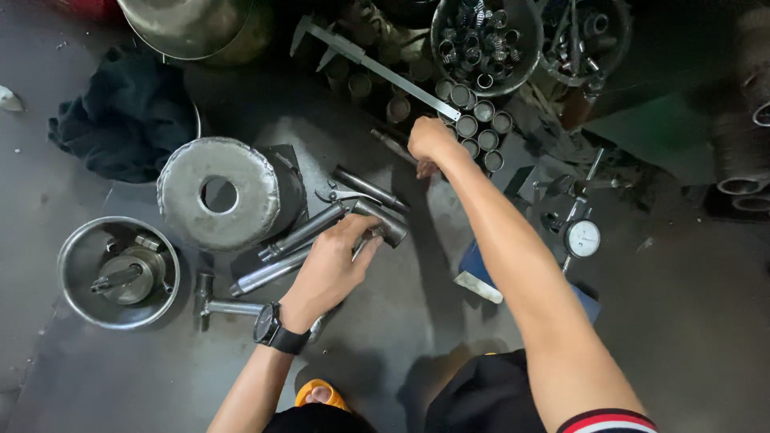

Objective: The person operates a metal lathe, adjusting the chuck and controls while wearing yellow flip-flops. They handle various metal parts and tools, including a wrench and a caliper, to secure and measure components on the machine.

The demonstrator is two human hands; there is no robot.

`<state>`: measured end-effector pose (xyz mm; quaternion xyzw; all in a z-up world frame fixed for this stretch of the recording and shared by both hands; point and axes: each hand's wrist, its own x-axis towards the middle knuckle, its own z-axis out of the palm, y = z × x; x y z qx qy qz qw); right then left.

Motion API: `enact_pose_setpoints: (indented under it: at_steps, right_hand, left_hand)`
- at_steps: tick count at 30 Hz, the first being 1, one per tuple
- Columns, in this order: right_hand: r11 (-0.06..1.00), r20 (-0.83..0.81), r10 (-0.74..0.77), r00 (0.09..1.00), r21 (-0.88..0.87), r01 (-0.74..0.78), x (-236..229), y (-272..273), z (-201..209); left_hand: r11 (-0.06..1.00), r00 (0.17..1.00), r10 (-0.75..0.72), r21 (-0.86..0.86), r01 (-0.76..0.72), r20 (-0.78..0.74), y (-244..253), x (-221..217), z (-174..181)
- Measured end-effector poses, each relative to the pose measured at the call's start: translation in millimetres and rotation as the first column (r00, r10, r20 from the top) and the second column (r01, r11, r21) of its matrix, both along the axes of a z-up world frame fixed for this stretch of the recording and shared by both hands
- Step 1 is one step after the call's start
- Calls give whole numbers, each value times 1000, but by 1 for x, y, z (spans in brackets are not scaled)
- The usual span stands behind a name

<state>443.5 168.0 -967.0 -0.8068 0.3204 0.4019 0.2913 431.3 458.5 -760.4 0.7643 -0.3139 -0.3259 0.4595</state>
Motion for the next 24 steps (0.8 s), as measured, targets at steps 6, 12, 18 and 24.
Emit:
enact_pose_setpoints:
  at_steps: [6, 12, 18, 24]
  right_hand:
    - [989, 84, 108, 991, -110, -99, 0, -12, 28]
    - [916, 228, 203, 952, -387, -102, 0, -2, 71]
    - [943, 187, 166, 968, -318, -100, 1, -5, 67]
    - [953, 339, 155, 928, -300, -50, 0, -14, 88]
  left_hand:
    - [1000, 1000, 16, -10, -16, -13, -2, 2, 4]
    - [999, 1000, 1, -50, -2, -20, -3, 0, 2]
    - [1000, 1000, 10, 6, -10, -10, -1, -2, 1]
    - [1000, 1000, 18, -17, -18, 9, -1, -2, -2]
